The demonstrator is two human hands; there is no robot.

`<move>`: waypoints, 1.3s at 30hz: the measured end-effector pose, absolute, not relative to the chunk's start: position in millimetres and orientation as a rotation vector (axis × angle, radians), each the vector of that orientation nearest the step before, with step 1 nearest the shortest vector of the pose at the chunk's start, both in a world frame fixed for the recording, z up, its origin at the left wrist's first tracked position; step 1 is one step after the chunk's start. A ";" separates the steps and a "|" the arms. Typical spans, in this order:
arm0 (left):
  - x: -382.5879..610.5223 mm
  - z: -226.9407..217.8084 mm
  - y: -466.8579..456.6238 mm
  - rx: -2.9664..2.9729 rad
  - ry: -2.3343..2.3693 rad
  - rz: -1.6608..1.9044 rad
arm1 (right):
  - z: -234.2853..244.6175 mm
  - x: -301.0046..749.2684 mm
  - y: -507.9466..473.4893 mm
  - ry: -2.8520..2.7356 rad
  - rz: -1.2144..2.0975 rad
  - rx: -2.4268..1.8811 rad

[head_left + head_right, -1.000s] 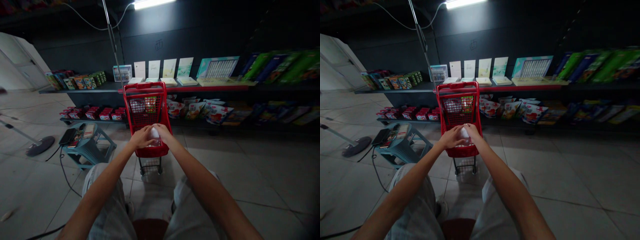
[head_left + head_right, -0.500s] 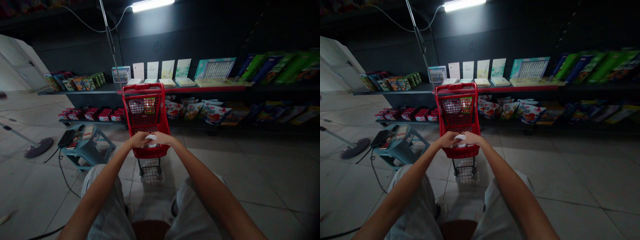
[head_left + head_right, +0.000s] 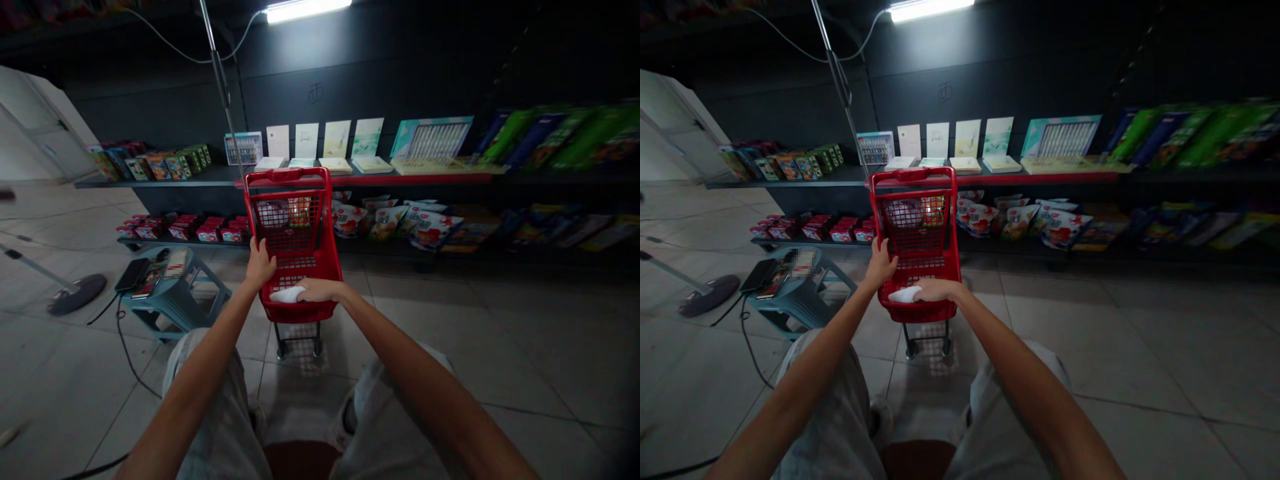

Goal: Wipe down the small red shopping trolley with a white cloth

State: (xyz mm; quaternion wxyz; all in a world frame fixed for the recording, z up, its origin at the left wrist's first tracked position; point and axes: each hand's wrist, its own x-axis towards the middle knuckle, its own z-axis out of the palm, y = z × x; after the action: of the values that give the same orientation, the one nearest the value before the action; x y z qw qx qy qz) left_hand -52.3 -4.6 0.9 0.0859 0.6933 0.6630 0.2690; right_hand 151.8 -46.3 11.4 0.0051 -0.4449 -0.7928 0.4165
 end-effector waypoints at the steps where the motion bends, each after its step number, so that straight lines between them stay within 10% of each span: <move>1: -51.6 -0.5 -6.9 2.047 2.000 0.789 | 13.7 150.1 -46.1 -2.488 1.310 -1.382; 28: -68.3 13.5 12.8 1.678 2.096 0.679 | 21.5 141.9 -50.5 -2.441 1.559 -1.281; 39: -73.5 26.0 -4.7 1.667 2.052 0.671 | 37.0 87.9 71.5 -1.669 0.030 -1.516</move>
State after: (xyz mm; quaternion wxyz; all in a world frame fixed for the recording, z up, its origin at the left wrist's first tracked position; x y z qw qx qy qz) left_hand -73.5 -4.7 26.0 0.2058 0.5980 0.7362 0.2408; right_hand 87.9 71.5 37.0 0.4292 -0.6072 -0.6685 0.0119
